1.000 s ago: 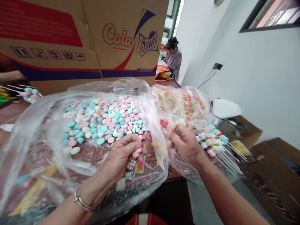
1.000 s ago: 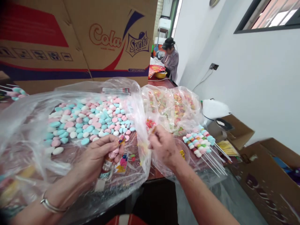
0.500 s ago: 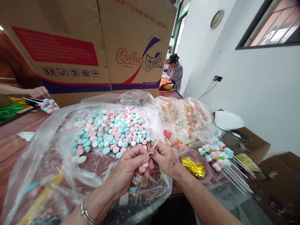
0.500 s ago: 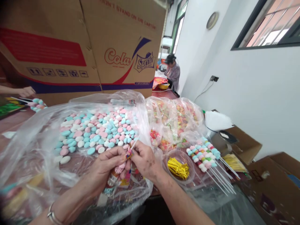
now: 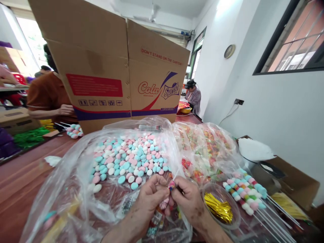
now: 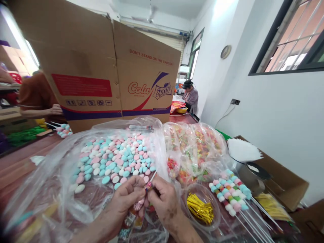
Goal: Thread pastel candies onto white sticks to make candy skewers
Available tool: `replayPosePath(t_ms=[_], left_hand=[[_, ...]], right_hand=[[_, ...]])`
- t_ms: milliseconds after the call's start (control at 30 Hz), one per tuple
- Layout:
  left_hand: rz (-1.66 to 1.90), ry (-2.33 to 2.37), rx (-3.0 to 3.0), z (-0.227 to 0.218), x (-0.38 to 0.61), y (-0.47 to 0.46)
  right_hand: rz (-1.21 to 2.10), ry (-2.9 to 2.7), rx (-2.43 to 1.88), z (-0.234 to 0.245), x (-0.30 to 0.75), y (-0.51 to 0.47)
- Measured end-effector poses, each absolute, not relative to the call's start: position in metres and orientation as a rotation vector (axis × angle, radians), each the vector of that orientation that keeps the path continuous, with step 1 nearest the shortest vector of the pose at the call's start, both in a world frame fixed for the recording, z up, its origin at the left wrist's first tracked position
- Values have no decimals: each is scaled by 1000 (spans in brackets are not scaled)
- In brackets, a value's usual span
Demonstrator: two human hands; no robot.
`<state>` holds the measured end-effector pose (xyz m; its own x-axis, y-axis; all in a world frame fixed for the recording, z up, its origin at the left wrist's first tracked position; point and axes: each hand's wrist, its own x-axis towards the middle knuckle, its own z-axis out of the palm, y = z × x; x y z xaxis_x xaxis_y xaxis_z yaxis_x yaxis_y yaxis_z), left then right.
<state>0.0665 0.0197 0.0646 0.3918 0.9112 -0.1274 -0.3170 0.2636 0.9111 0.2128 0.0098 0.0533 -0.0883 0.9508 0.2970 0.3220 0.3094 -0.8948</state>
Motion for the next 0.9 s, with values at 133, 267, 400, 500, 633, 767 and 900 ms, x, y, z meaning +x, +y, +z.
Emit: replayPosePath(t_ms=[133, 267, 400, 500, 633, 767, 900], left_hand=[[1034, 827, 969, 58, 69, 20], [1071, 850, 1012, 47, 70, 26], [1052, 860, 1034, 40, 72, 30], [1000, 873, 1044, 41, 74, 30], [1027, 963, 1021, 48, 75, 31], [967, 1039, 1146, 58, 68, 37], [526, 912, 1241, 65, 55, 41]], right_hand=[[829, -1607, -1156, 49, 211, 8], [901, -1506, -1178, 40, 209, 6], [721, -1529, -1232, 27, 210, 5], [546, -1641, -1241, 17, 211, 6], [-51, -1874, -1145, 16, 211, 10], [-629, -2012, -858, 31, 217, 13], [-586, -2279, -629, 41, 231, 16]])
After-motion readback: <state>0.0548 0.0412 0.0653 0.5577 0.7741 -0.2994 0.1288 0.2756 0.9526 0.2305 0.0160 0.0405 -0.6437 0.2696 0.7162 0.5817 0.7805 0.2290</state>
